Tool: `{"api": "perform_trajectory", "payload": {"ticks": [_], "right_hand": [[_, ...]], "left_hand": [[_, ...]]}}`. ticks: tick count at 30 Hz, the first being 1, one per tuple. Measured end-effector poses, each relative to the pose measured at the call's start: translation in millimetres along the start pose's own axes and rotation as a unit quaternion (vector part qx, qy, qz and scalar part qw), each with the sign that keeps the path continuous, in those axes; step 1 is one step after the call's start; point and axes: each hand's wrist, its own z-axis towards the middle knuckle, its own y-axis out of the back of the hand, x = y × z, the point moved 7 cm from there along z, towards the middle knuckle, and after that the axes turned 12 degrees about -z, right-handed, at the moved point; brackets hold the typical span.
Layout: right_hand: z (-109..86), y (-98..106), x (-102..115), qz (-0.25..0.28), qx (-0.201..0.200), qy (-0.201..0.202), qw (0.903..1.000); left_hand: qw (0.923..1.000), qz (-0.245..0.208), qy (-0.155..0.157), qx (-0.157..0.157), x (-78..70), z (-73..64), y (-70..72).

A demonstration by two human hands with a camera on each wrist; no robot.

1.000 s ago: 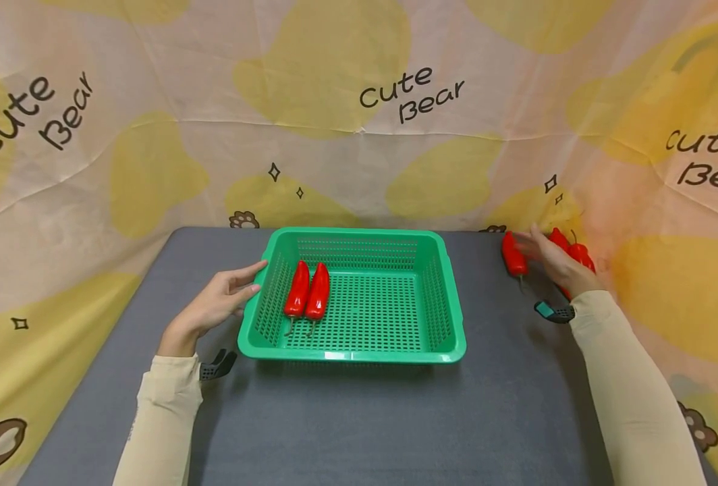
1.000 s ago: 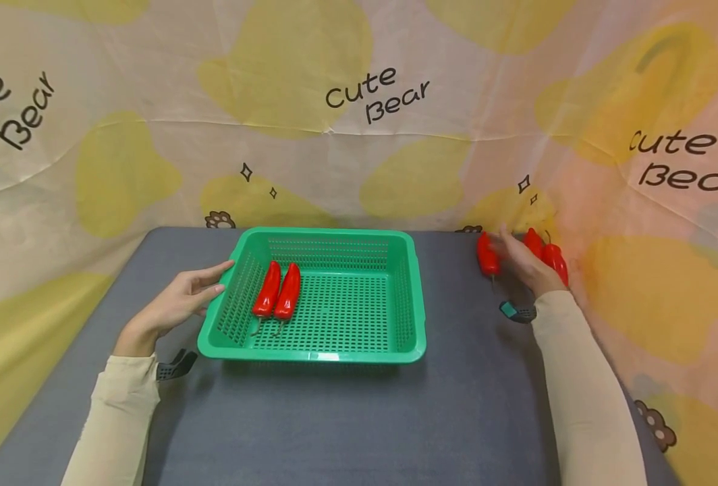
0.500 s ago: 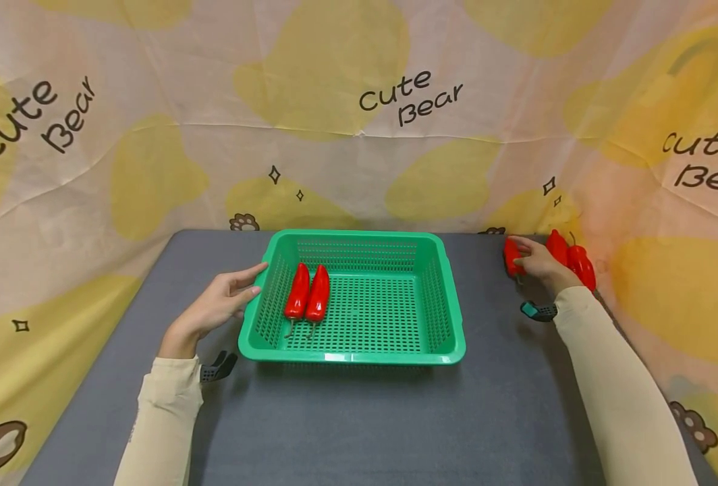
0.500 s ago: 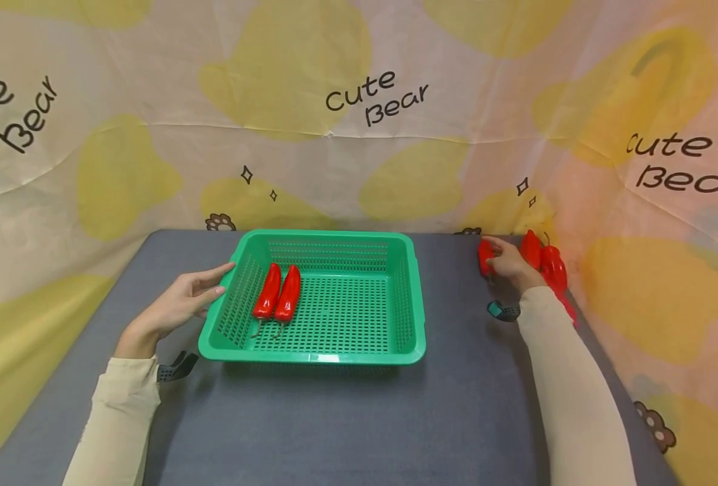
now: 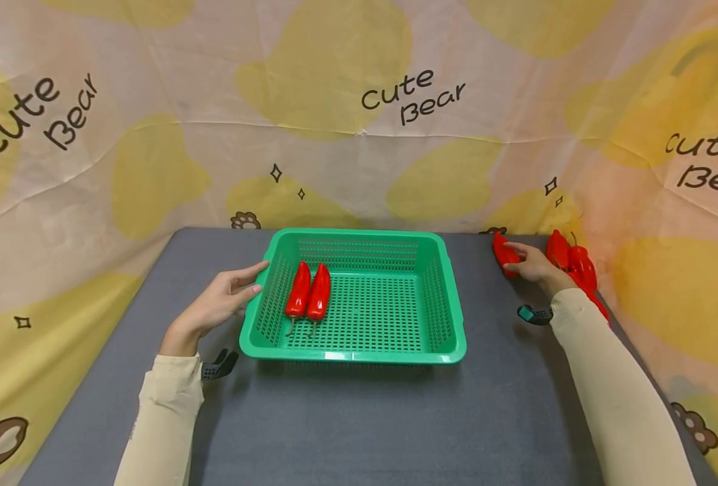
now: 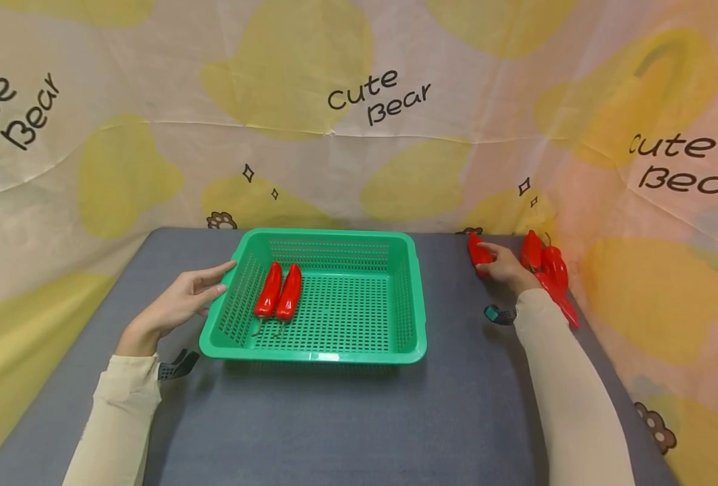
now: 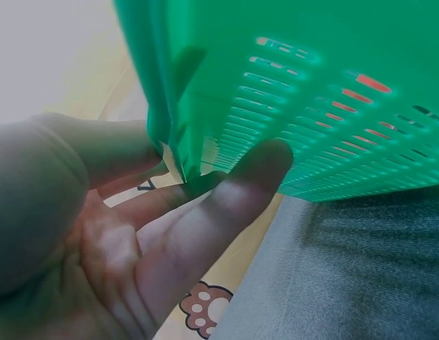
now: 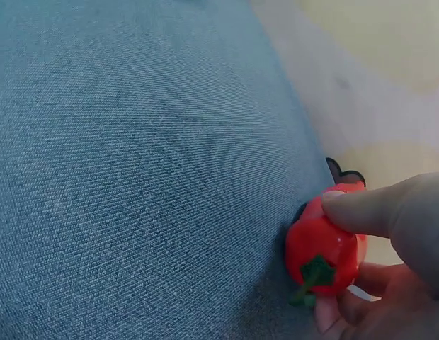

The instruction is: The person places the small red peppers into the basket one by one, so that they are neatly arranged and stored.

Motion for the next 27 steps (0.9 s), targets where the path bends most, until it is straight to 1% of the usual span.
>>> {"api": "perform_trajectory", "payload": {"ticks": [3, 7, 10, 15, 19, 22, 25, 27], "right_hand": [[-2.3, -2, 3, -0.02, 0.012, 0.015, 0.9996], [-4.4, -4, 5, -0.027, 0.02, 0.028, 0.999], [-5.9, -4, 5, -0.003, 0.019, 0.027, 0.9995], [-10.6, -1, 7, 0.043, 0.018, 0.024, 0.9987], [-15.4, 5, 8, 0.049, 0.01, 0.032, 0.9982], [-18.6, 11, 9, 0.065, 0.007, 0.036, 0.9972], [-21.8, 17, 11, 0.08, 0.005, 0.034, 0.9962], [-23.8, 20, 14, 0.079, 0.001, 0.034, 0.9963]], "left_hand": [[1.0, 0.002, -0.002, 0.001, -0.1, 0.2, -0.1], [1.0, -0.006, -0.001, 0.005, 0.5, -0.4, -0.6], [1.0, -0.006, -0.001, 0.004, 1.2, -1.0, 0.0], [0.9999, 0.009, -0.002, -0.006, 1.0, -1.7, 2.8], [0.9999, 0.012, -0.002, -0.007, 0.2, -1.8, 3.3], [0.9999, 0.015, -0.002, -0.006, 0.1, -1.5, 2.8], [0.9999, 0.015, -0.002, -0.005, 0.9, -0.9, 2.3], [0.9998, 0.017, -0.001, -0.007, 1.0, -0.8, 2.3]]}}
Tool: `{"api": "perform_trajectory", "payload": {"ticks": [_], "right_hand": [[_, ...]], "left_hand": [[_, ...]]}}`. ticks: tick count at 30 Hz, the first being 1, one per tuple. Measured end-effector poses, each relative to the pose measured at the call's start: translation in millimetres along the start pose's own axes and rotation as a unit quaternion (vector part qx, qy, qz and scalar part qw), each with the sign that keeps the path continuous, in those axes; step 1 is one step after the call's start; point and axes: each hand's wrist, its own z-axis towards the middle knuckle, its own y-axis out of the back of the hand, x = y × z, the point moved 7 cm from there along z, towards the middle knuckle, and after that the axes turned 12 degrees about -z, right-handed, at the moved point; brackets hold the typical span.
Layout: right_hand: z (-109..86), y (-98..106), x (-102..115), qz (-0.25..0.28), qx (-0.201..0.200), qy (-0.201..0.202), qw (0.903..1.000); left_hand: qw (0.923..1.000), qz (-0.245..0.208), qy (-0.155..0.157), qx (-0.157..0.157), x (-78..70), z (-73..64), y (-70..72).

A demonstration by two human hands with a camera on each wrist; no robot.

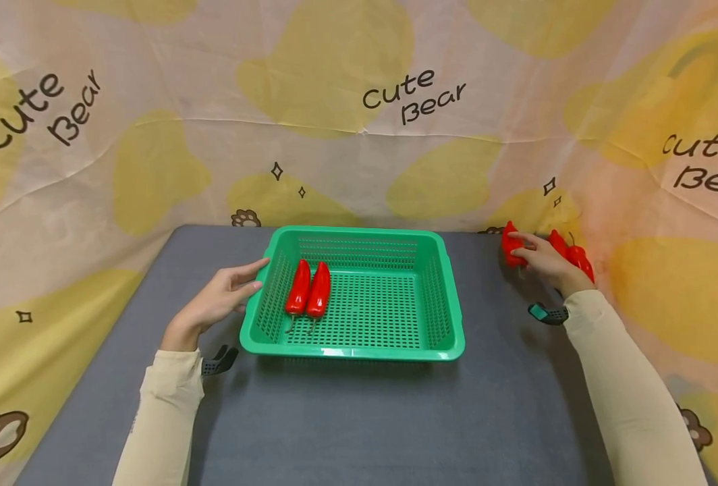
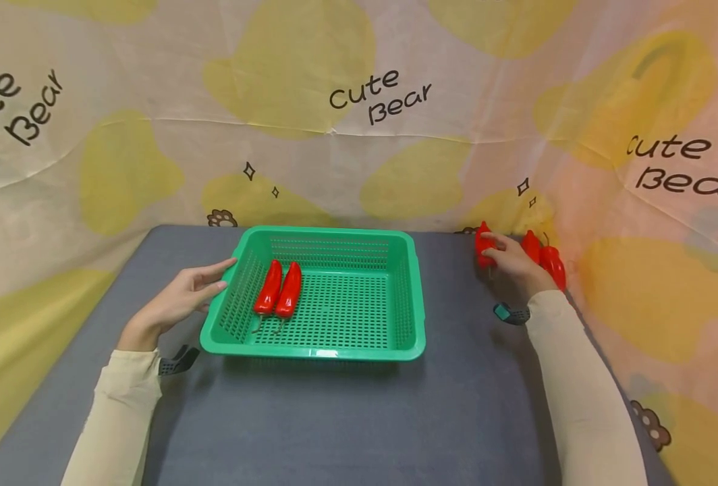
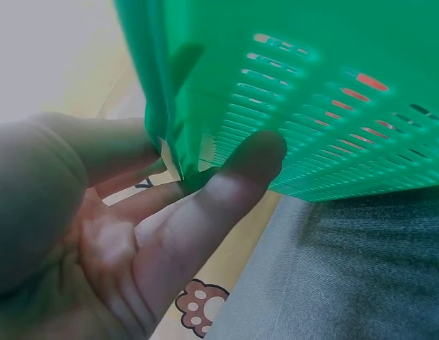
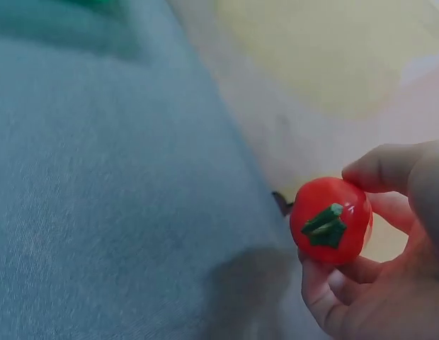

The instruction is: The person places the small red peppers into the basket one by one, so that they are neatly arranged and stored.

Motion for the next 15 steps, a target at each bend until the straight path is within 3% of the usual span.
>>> {"api": "perform_trajectory", "payload": {"ticks": [8, 15], "right_hand": [[-9.1, 7, 23, -0.009, -0.006, -0.002, 0.9999], [-19.3, 8, 52, 0.056, 0.001, 0.016, 0.9983]], "left_hand": [[0.9999, -0.01, 0.004, 0.002, 1.7, 2.4, -1.8], [1.0, 0.003, 0.003, -0.001, -1.4, 0.6, -1.2]]}}
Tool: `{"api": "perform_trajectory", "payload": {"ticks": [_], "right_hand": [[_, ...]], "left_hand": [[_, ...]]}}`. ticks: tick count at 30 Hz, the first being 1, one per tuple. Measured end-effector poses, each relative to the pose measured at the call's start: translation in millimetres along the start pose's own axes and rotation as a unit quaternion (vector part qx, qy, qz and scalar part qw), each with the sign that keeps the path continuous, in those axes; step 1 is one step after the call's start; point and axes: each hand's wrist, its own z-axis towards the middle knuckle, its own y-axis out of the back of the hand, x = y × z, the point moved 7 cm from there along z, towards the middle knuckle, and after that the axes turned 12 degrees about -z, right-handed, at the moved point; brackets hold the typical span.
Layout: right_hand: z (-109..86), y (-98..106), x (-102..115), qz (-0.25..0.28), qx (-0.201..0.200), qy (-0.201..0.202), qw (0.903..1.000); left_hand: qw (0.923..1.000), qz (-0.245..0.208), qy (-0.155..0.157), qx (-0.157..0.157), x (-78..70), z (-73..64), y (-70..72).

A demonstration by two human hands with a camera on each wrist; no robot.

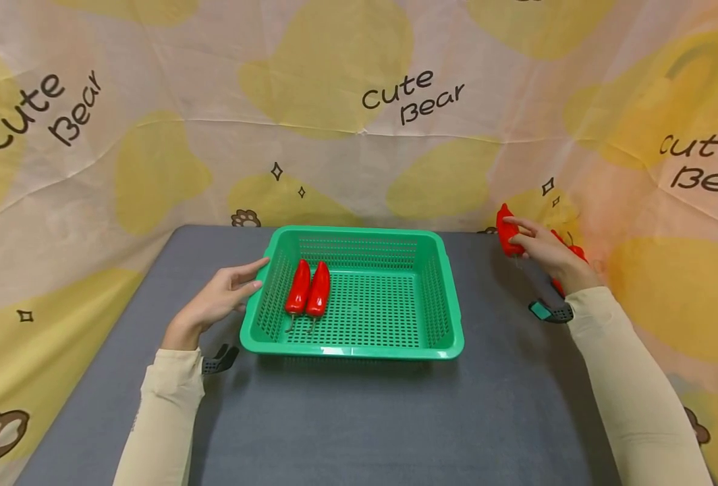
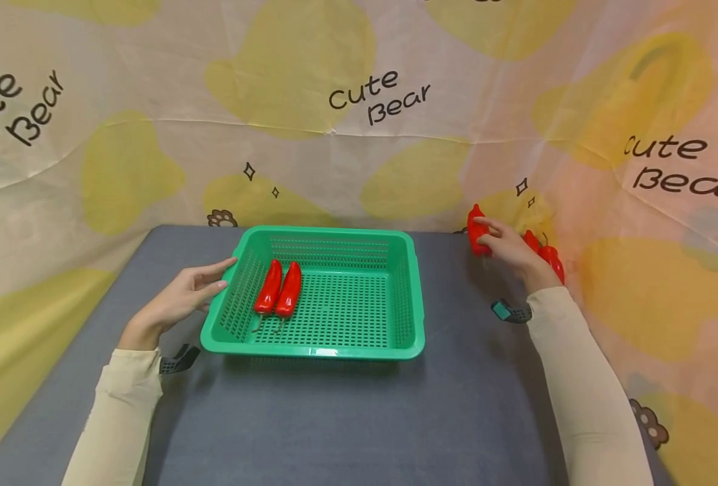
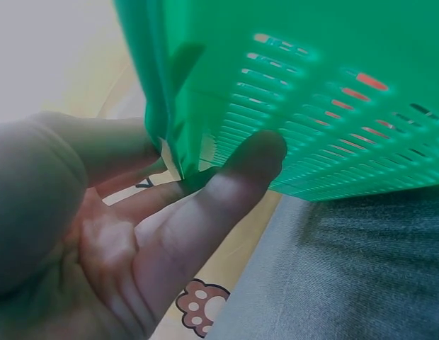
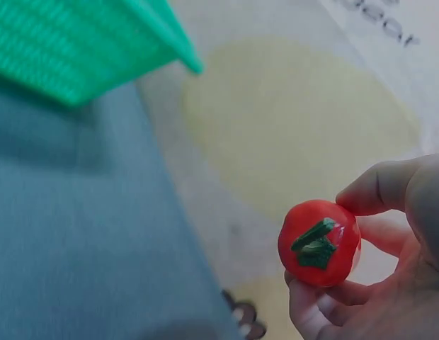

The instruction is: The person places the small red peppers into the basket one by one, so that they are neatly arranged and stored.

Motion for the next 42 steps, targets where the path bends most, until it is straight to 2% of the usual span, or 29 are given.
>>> {"api": "perform_trajectory", "payload": {"ticks": [5, 12, 19, 22, 33, 42], "right_hand": [[-6.7, -5, 26, 0.041, -0.001, 0.028, 0.9988], [-16.6, -18, 70, 0.033, -0.001, 0.095, 0.9949], [-19.1, -33, 107, 0.043, 0.005, 0.144, 0.9886], [-18.1, -44, 117, 0.043, 0.013, 0.156, 0.9867], [-5.9, -95, 160, 0.098, 0.055, 0.198, 0.9737], [3.0, -130, 186, 0.112, 0.075, 0.187, 0.973]], "left_hand": [[1.0, 0.005, -0.003, 0.001, -1.9, -0.7, 0.0], [0.9998, -0.019, 0.001, 0.005, -1.7, -0.7, -0.5], [1.0, -0.007, -0.005, 0.0, -2.9, 3.6, -1.7], [1.0, -0.003, -0.003, 0.001, -0.8, 2.6, -1.9], [0.9999, -0.012, -0.001, 0.005, 1.3, -4.1, 2.2], [0.9997, -0.023, 0.001, 0.004, 1.9, 0.0, 1.0]]}}
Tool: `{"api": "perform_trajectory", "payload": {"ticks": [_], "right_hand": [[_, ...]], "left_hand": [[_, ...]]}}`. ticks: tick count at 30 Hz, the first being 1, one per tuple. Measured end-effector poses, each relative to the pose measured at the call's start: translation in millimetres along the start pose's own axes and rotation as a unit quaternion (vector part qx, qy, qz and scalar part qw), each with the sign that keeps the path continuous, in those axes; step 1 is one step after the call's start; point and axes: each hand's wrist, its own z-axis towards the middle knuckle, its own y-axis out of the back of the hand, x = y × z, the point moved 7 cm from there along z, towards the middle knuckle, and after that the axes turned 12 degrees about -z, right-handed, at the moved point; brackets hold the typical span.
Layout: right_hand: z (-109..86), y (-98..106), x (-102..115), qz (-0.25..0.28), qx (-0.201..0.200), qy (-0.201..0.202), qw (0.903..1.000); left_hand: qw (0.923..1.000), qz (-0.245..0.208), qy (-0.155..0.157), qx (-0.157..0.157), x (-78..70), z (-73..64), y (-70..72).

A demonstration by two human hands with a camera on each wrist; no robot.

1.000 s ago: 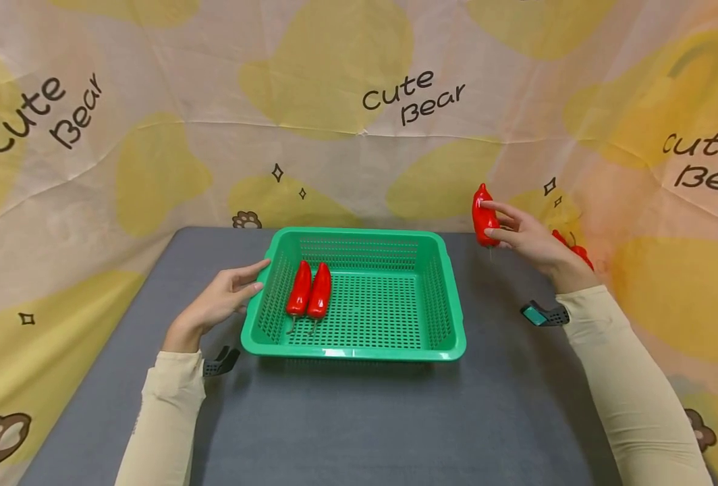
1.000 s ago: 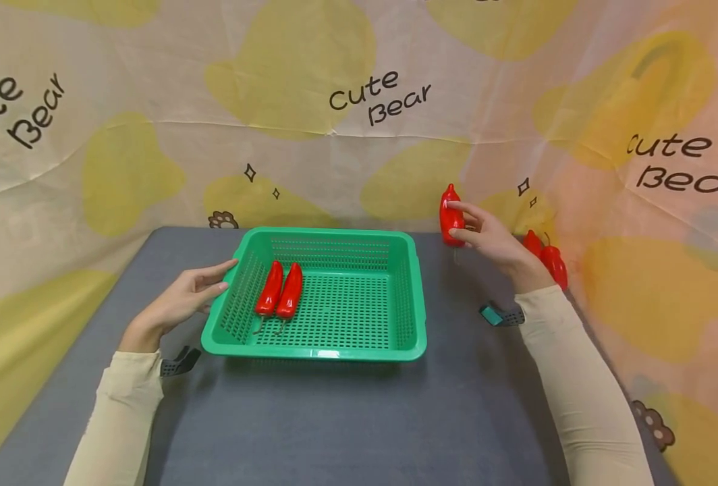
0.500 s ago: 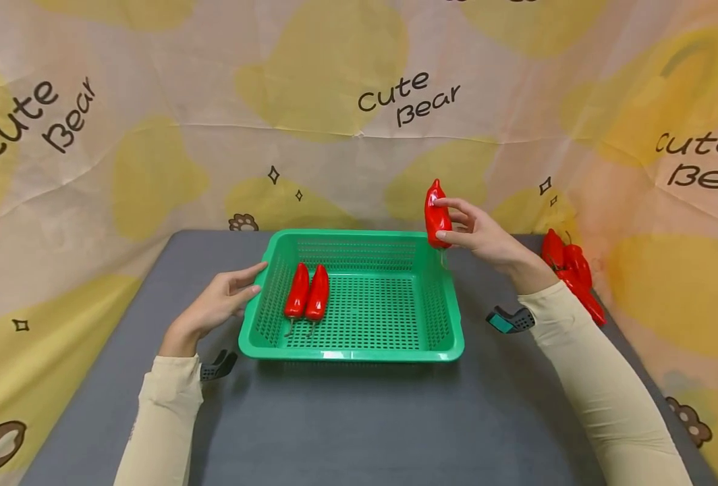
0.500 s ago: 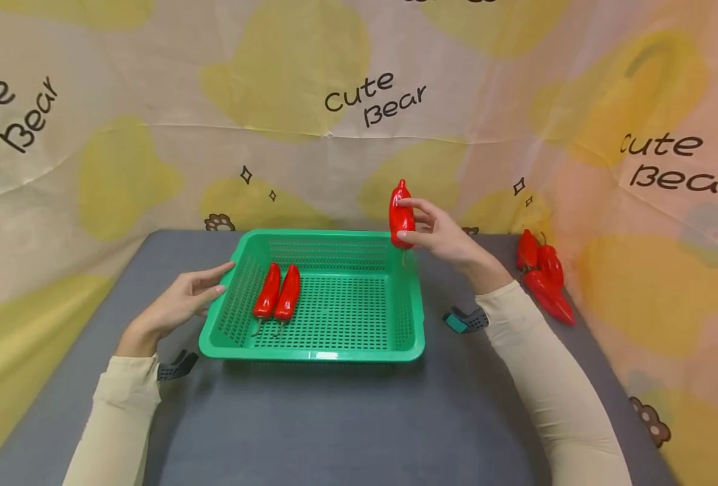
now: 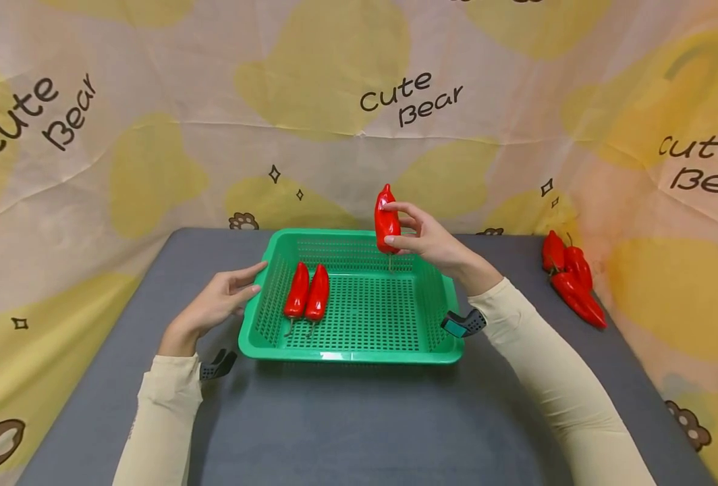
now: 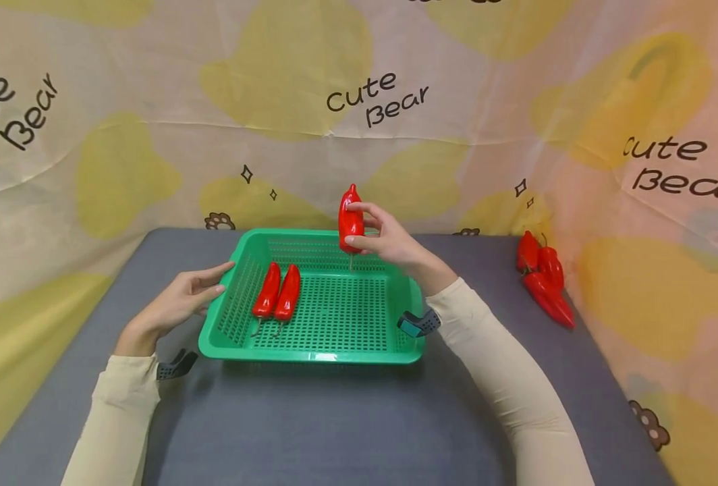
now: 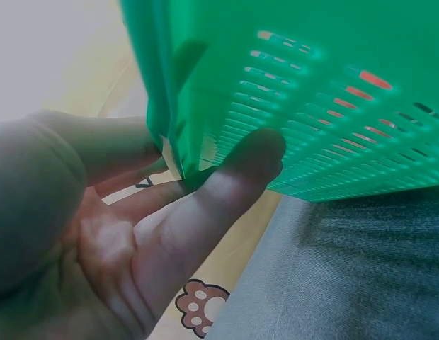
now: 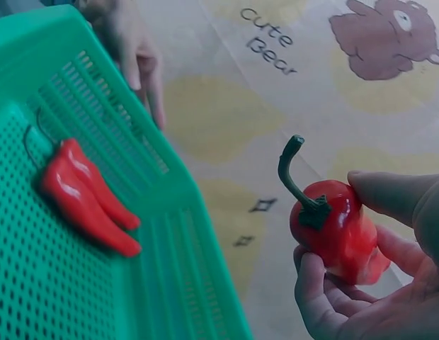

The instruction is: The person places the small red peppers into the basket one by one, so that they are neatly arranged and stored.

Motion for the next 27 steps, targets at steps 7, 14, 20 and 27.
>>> {"api": "perform_trajectory", "payload": {"ticks": [7, 14, 20, 27], "right_hand": [[15.1, -29, 1, 0.014, 0.024, 0.002, 0.9996], [26.6, -55, -14, 0.024, 0.049, -0.031, 0.998], [32.9, -76, -31, -0.001, 0.083, -0.064, 0.9945], [35.4, -95, -44, -0.017, 0.13, -0.082, 0.988]], "left_hand": [[1.0, -0.004, -0.002, -0.001, -1.5, -0.8, -1.2], [1.0, -0.005, -0.002, 0.0, -3.1, -0.2, -2.3], [0.9999, -0.009, -0.006, 0.001, -1.3, 1.6, -2.9], [0.9997, -0.022, -0.007, 0.0, -0.1, 1.3, -1.2]]}}
